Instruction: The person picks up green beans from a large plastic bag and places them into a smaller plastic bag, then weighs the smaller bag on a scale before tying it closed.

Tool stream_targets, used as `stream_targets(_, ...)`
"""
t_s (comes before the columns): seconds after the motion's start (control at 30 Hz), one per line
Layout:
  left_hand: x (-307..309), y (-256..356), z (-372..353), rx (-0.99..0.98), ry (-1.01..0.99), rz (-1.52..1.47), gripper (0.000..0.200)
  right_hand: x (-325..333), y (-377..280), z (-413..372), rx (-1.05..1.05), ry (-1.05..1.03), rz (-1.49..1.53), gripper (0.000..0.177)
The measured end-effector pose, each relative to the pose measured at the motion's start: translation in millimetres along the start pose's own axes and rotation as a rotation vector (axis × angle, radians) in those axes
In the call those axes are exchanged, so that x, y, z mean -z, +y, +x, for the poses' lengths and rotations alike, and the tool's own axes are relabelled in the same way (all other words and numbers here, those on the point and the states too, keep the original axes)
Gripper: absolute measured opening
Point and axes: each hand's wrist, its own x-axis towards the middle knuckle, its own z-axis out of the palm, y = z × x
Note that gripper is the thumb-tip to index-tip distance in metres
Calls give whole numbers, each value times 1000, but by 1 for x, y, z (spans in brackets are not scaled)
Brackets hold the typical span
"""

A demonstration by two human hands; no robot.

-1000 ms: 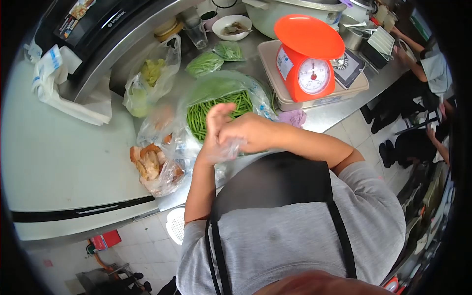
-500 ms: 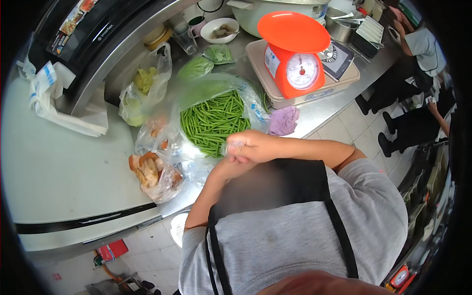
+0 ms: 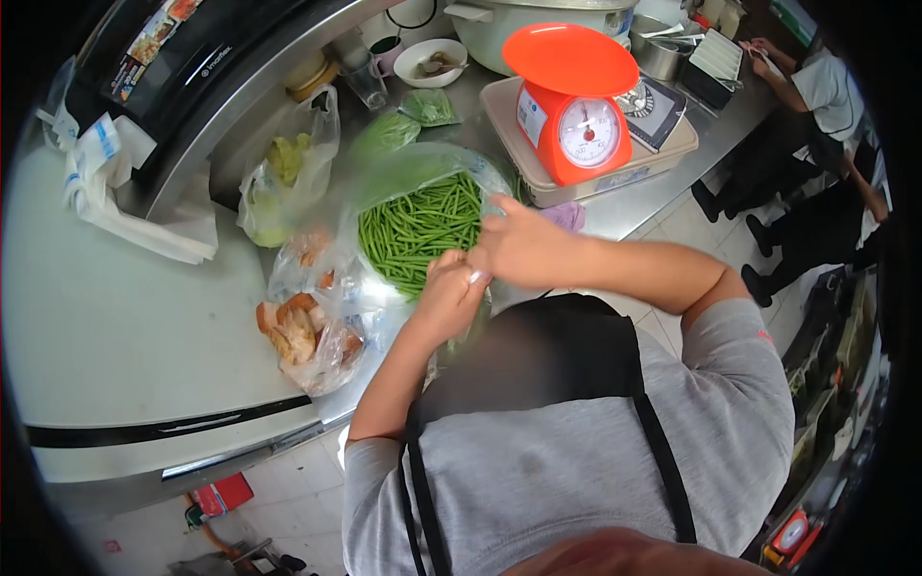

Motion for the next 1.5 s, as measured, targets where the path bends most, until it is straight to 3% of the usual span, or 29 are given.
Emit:
stream_targets(0.03,8,2,-1,45,-110,72,14,5,5,1,-29,-190,53,10)
stream_targets(0.07,14,3,-3,21,-54,23,14,9,12,3,-55,-382,100,8)
stream_targets(0.17,31,7,-11,-14,73,-134,14,20,20,10,-47,-342,225,15)
stream_targets(0.3,64,18,-13,-230,169,109,14,34,18,20,-73,-287,391,21)
stream_targets(0.4,88,39,-20,-87,176,258,11,35,20,21,-53,-222,512,24)
stream_targets(0.53,123,70,-17,-5,-174,-137,8,41,32,34,-32,-131,932,24)
stream_targets(0.57,131,72,-11,126,-126,-306,10,25,40,39,-161,-14,1192,21)
stream_targets(0.6,128,65,-2,196,20,-459,10,7,47,52,-206,110,1263,19)
stream_targets(0.63,122,53,8,241,154,-613,9,-14,25,64,-461,339,1695,18)
stream_targets(0.7,106,27,19,315,451,-835,9,-67,-6,84,-720,657,2146,17)
stream_targets(0.77,89,0,21,367,769,-977,9,-119,-18,107,-820,707,2165,16)
stream_targets(0.8,78,-19,17,373,785,-1021,9,-133,-22,118,-937,687,2139,14)
stream_targets(0.9,53,-61,1,388,834,-1081,10,-136,-30,101,-1063,373,1797,14)
stream_targets(1.0,48,-68,2,364,891,-995,11,-131,-38,99,-816,532,959,18)
stream_targets(1.03,47,-69,4,360,908,-967,11,-126,-32,95,-773,450,764,16)
stream_targets(1.17,54,-68,5,337,865,-838,9,-99,-16,95,-516,474,263,12)
stream_targets(1.27,60,-59,5,350,817,-772,8,-76,-8,92,-363,517,167,12)
stream_targets(1.37,57,-60,0,279,756,-492,7,-60,1,86,-279,577,205,13)
stream_targets(1.5,43,-44,-6,232,604,-173,12,-82,17,58,-398,257,711,21)
